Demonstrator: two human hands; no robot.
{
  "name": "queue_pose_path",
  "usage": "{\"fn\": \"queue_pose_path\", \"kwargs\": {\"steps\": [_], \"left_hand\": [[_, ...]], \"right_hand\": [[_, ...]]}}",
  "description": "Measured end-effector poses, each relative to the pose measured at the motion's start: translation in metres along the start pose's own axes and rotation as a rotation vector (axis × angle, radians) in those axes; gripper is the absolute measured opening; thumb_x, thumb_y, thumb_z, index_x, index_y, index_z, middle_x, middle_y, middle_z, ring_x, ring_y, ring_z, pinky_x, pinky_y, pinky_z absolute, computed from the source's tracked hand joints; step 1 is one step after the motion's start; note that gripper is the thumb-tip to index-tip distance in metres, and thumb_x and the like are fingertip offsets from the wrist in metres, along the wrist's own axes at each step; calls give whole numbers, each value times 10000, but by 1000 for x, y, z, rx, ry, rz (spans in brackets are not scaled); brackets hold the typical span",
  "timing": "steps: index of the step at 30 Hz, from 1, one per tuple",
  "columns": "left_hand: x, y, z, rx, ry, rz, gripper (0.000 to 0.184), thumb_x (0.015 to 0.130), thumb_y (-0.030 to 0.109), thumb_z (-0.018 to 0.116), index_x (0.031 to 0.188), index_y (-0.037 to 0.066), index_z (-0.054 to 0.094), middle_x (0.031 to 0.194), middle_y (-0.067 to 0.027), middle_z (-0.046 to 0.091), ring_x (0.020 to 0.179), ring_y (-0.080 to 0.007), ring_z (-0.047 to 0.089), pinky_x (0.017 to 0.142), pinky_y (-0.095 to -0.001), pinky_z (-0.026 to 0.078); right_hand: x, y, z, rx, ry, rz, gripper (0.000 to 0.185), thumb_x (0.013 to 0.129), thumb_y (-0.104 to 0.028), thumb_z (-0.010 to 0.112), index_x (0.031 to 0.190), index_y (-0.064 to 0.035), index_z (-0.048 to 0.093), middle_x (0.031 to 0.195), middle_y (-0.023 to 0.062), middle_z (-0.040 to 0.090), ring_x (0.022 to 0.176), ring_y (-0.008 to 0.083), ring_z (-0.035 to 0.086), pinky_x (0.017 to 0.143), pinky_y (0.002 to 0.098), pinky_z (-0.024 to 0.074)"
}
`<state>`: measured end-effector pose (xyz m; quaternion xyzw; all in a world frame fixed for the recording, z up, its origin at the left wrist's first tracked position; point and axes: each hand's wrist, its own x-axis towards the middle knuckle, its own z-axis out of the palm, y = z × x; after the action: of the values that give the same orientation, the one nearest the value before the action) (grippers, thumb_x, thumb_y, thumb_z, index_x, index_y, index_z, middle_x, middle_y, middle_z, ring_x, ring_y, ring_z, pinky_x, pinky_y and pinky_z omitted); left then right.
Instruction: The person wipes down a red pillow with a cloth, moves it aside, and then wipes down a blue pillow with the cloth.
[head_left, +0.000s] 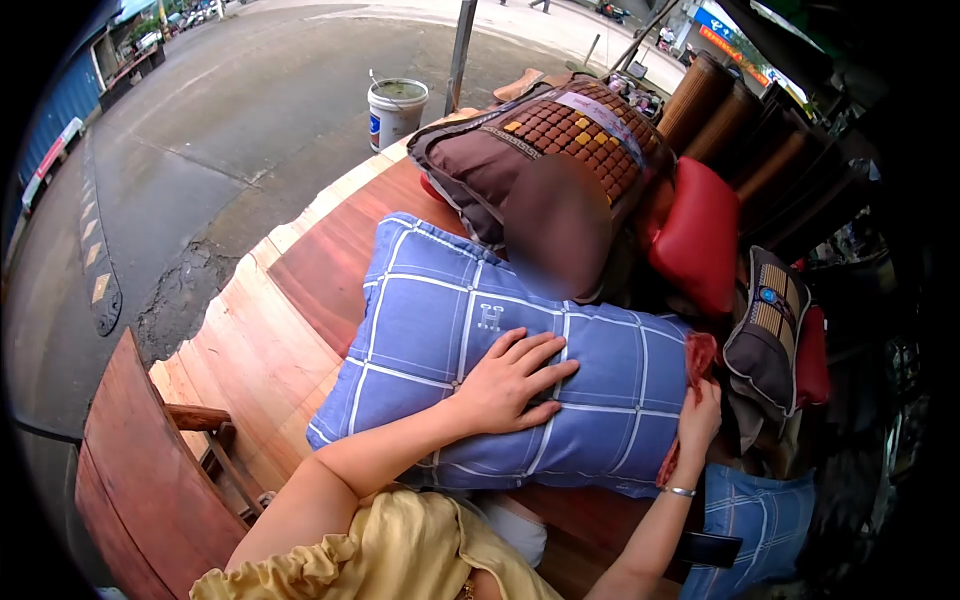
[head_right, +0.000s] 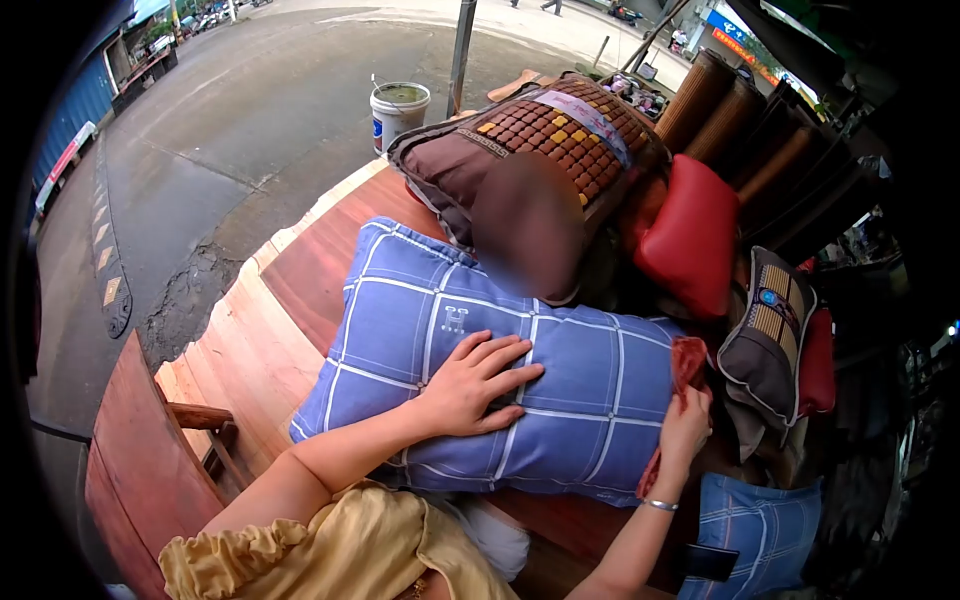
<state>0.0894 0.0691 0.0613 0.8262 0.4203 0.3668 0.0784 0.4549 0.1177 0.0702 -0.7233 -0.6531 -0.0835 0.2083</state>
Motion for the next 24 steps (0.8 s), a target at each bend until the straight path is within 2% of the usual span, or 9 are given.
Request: {"fn": "queue_pose_path", "kwargs": {"steps": [4,6,7,10,13,15,18,21,24], "left_hand": [[1,0,0,14,-10,-1,610,843,381,672,1401,176,535,1433,-144,494,1337,-321,453,1125,-522,307],[3,1,0,36,-7,-13,566,863,401,654,1355,136,562,1392,-165,522,1341,-328,445,1138,-516,289],[2,-1,-3,45,-124,-56,563,864,416,650,1330,109,579,1382,-164,532,1341,-334,440,1148,-507,279],[-2,-7,0,54,-24,-21,558,867,423,646,1309,87,590,1373,-166,539,1336,-337,442,1154,-499,274],[1,-4,-1,41,-43,-13,549,882,415,636,1341,120,574,1390,-170,525,1338,-330,448,1147,-510,284],[2,-2,1,25,-32,7,575,876,396,655,1396,178,541,1443,-155,487,1340,-315,461,1131,-524,303],[2,-1,0,9,-18,12,580,870,394,661,1394,177,543,1440,-152,489,1339,-315,460,1131,-522,305],[0,-2,1,2,-4,18,583,866,393,663,1395,180,542,1438,-149,492,1339,-315,459,1128,-524,307],[-1,-1,1,-4,10,17,584,857,390,668,1388,179,550,1433,-145,496,1338,-314,459,1122,-524,313]], "right_hand": [[-12,-105,-32,240,-64,-293,232,855,-92,635,1080,-39,652,1074,136,613,958,352,625,805,444,514],[-28,-156,-34,256,-34,-562,276,811,-85,664,1085,-46,661,1045,119,610,929,323,618,794,421,519],[-38,-179,-36,249,-67,-589,310,782,-62,673,1092,-39,663,1048,123,611,956,325,618,810,423,512],[-38,-193,-29,266,-89,-617,333,763,-34,674,1095,-46,673,1067,112,610,982,313,621,838,411,507],[-17,-152,-14,217,4,-483,291,816,-67,657,1106,-85,679,1072,87,597,952,288,624,829,404,526],[0,-110,-4,155,11,-332,259,864,-77,628,1119,-53,670,1107,113,608,1018,313,623,869,430,505],[13,-49,1,93,3,-91,247,915,-148,597,1144,-71,651,1148,134,605,991,374,641,864,452,506],[14,12,13,12,-19,59,277,925,-174,598,1173,-58,638,1172,150,610,1036,385,625,864,461,506],[8,28,12,-9,-74,141,298,926,-180,604,1187,-38,627,1175,166,613,1067,386,612,887,456,499]]}}
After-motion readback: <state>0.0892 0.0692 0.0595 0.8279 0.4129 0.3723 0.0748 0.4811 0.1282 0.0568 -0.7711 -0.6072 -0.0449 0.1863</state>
